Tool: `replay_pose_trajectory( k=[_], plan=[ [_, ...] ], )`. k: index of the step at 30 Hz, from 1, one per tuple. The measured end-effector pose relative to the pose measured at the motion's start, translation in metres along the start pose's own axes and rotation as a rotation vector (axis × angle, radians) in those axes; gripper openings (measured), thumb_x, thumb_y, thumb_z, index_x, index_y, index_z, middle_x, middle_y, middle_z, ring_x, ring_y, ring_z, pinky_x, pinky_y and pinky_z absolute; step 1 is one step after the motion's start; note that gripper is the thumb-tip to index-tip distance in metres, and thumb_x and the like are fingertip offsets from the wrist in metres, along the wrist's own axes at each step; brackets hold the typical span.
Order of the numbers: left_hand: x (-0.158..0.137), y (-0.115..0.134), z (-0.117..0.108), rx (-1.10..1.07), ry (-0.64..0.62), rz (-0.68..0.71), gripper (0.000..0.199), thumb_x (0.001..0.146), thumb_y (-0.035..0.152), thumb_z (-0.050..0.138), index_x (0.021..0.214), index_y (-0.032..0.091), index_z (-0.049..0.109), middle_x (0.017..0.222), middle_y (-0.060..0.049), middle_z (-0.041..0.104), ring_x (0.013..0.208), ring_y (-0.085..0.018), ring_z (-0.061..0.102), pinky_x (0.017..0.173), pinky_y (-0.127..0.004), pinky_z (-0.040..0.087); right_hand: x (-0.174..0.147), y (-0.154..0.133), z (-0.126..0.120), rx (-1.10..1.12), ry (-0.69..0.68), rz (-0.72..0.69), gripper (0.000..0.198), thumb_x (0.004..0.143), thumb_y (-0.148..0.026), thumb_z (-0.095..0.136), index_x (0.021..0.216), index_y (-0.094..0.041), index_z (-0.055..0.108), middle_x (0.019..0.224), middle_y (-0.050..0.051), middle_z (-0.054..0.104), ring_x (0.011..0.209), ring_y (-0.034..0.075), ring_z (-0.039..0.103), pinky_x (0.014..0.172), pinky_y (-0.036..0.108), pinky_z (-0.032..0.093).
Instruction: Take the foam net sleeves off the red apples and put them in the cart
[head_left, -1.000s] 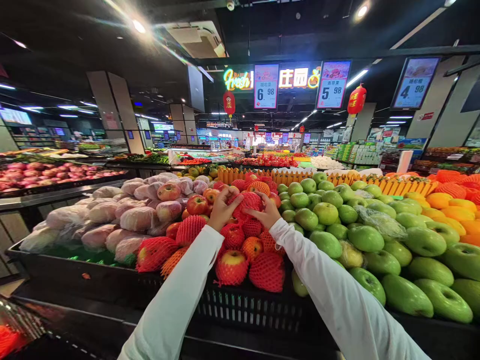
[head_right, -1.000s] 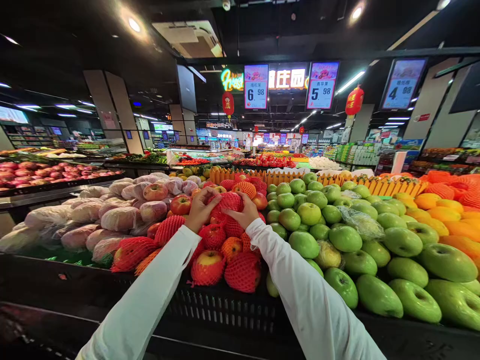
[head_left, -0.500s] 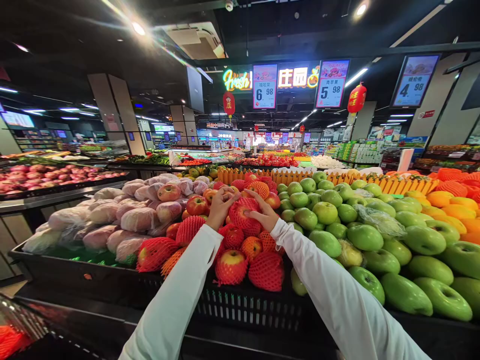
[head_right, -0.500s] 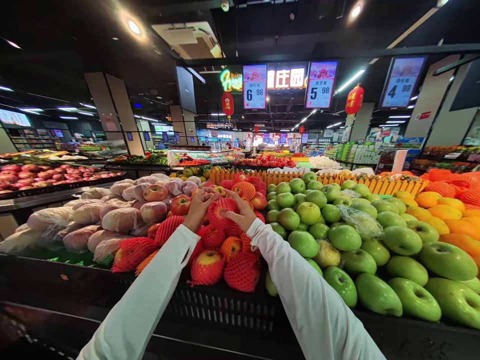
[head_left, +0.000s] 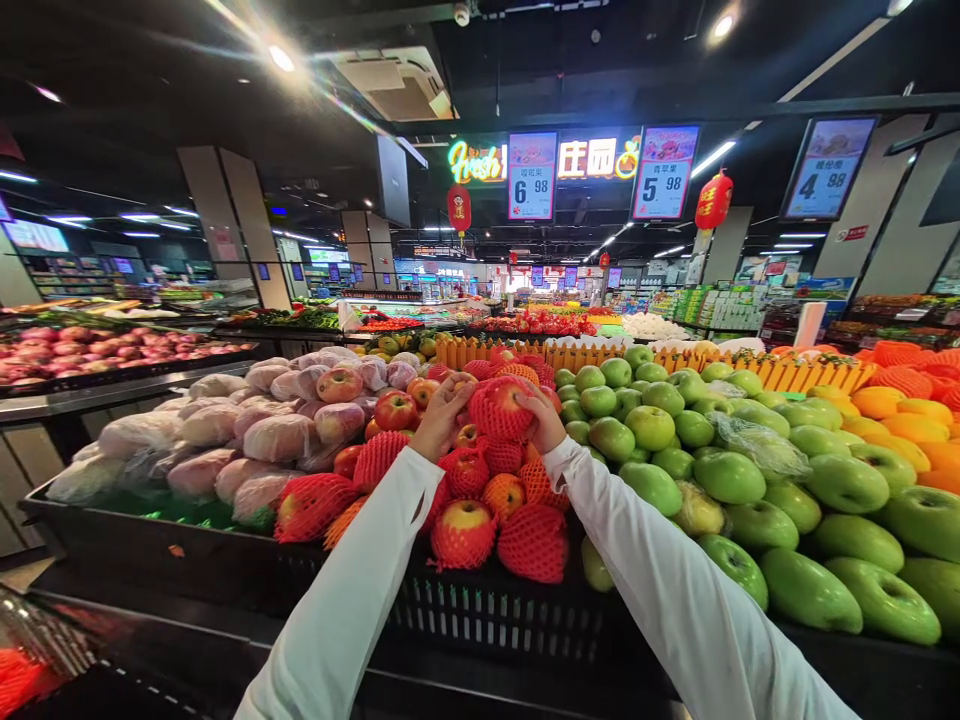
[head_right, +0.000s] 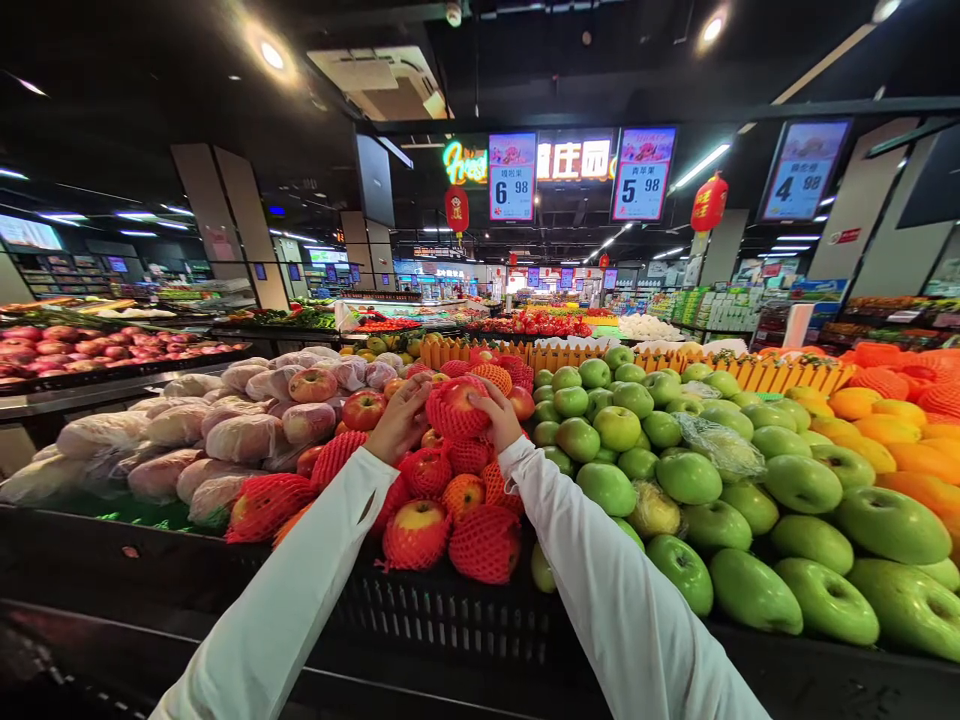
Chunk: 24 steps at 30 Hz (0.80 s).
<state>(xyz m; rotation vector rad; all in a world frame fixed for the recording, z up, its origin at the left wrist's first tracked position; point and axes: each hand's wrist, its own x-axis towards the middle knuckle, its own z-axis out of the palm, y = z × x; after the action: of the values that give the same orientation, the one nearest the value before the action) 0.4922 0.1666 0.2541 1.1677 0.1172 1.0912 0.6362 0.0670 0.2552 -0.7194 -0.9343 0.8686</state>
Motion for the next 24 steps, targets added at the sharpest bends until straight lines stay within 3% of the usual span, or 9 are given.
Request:
replay_pose_trajectory(
  k=[3, 8, 12, 15, 21, 24],
  plan=[
    [-0.006, 0.006, 0.003, -0.053, -0.065, -0.027, 0.064, 0.056, 0.036, 0.098, 0.105, 0.02, 0.061, 0.077, 0.006, 0.06, 0.051, -0.002, 0.04, 0.043, -0.014, 0.026, 0.002, -0.001, -0.003, 0.105, 0.076, 0.067, 0.055, 0.057, -0.042, 0.084, 0.107, -0.026, 0.067, 0.099, 0.0, 0.073, 0.094, 0.024, 0.07, 0.08, 0.041, 0.063],
    [-0.01, 0.01, 0.006, -0.006, -0.173, -0.049, 0.055, 0.061, 0.032, 0.095, 0.103, 0.019, 0.063, 0.066, 0.008, 0.049, 0.051, -0.003, 0.038, 0.045, -0.013, 0.029, 0.0, -0.003, -0.003, 0.167, 0.075, 0.001, 0.055, 0.058, -0.041, 0.087, 0.106, -0.024, 0.066, 0.096, 0.0, 0.072, 0.08, 0.018, 0.068, 0.068, 0.032, 0.063],
    [-0.004, 0.004, 0.003, 0.044, -0.112, -0.046, 0.045, 0.064, 0.033, 0.09, 0.097, 0.017, 0.063, 0.066, 0.008, 0.046, 0.049, -0.003, 0.032, 0.045, -0.013, 0.024, 0.0, -0.001, -0.001, 0.127, 0.1, -0.02, 0.059, 0.058, -0.045, 0.087, 0.109, -0.026, 0.066, 0.103, 0.001, 0.073, 0.092, 0.021, 0.07, 0.073, 0.033, 0.062],
    [0.004, -0.004, -0.002, 0.087, -0.04, -0.026, 0.047, 0.064, 0.039, 0.088, 0.096, 0.017, 0.062, 0.065, 0.008, 0.045, 0.05, -0.004, 0.034, 0.047, -0.015, 0.027, 0.001, 0.001, -0.001, 0.03, 0.091, 0.017, 0.07, 0.054, -0.049, 0.087, 0.117, -0.029, 0.064, 0.114, 0.002, 0.071, 0.101, 0.026, 0.07, 0.07, 0.037, 0.063],
    [0.01, -0.011, -0.007, 0.383, 0.041, 0.188, 0.043, 0.066, 0.036, 0.083, 0.1, 0.018, 0.064, 0.1, -0.003, 0.065, 0.083, -0.013, 0.06, 0.074, -0.024, 0.049, 0.007, 0.005, -0.003, -0.091, 0.122, -0.01, 0.085, 0.049, -0.06, 0.088, 0.123, -0.03, 0.059, 0.122, 0.006, 0.07, 0.106, 0.028, 0.07, 0.071, 0.037, 0.063],
    [0.004, -0.006, -0.004, 0.425, -0.061, 0.242, 0.05, 0.064, 0.024, 0.078, 0.112, 0.02, 0.064, 0.12, -0.006, 0.064, 0.099, -0.016, 0.063, 0.084, -0.026, 0.051, 0.01, 0.008, -0.005, -0.162, 0.199, -0.085, 0.087, 0.051, -0.064, 0.087, 0.122, -0.026, 0.056, 0.122, 0.008, 0.07, 0.105, 0.027, 0.07, 0.08, 0.039, 0.062]
  ],
)
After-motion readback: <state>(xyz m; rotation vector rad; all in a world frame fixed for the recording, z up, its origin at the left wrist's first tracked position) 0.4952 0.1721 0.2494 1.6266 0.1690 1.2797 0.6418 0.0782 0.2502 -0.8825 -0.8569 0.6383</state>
